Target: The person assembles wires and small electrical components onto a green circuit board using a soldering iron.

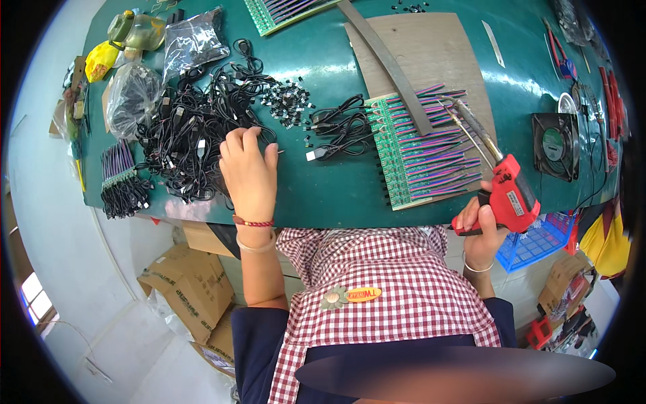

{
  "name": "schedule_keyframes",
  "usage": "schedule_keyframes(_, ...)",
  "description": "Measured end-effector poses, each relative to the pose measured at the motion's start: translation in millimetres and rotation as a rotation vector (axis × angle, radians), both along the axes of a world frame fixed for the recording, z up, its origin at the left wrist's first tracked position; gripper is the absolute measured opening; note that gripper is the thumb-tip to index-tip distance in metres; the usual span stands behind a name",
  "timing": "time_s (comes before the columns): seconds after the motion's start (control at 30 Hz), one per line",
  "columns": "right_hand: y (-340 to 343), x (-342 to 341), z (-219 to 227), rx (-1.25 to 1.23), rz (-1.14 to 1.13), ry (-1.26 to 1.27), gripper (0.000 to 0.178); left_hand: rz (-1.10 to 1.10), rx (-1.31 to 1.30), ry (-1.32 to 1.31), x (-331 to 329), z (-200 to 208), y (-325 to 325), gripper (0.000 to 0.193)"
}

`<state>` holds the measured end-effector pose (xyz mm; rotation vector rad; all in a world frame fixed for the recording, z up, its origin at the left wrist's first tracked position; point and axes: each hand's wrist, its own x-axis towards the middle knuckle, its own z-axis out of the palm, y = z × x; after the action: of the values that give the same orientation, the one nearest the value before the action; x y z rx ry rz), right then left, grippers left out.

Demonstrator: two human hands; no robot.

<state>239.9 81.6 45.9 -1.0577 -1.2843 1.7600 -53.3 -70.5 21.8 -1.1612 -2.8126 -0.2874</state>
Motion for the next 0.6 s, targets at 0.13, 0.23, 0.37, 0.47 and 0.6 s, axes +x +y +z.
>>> schedule_keyframes(0.13,0.1,-2.7,0.8,0.044,0.024,0.028,0.035,0.029,-0.008,-0.069,0.3,-14.7,-7.8,0.019)
schedule_keyframes(0.23,-2.4,-4.9,2.4,0.041,0.018,0.034,0.035,0.118,0.040,-0.213,0.7,-19.6,-7.6,0.018)
schedule_keyframes(0.37,-4.4,-3.3,2.4,0.029,0.032,0.047,0.034,0.284,0.317,-0.509,1.4,-5.0,-11.9,0.020)
schedule_keyframes(0.47,-3.6,-7.4,7.3,0.051,0.033,0.031,0.035,0.214,0.800,-0.983,9.5,4.3,-21.0,0.033)
schedule_keyframes(0.6,-6.0,-18.6,12.8,0.015,0.038,0.073,0.035,0.065,0.968,-1.542,40.1,18.7,-20.1,0.040)
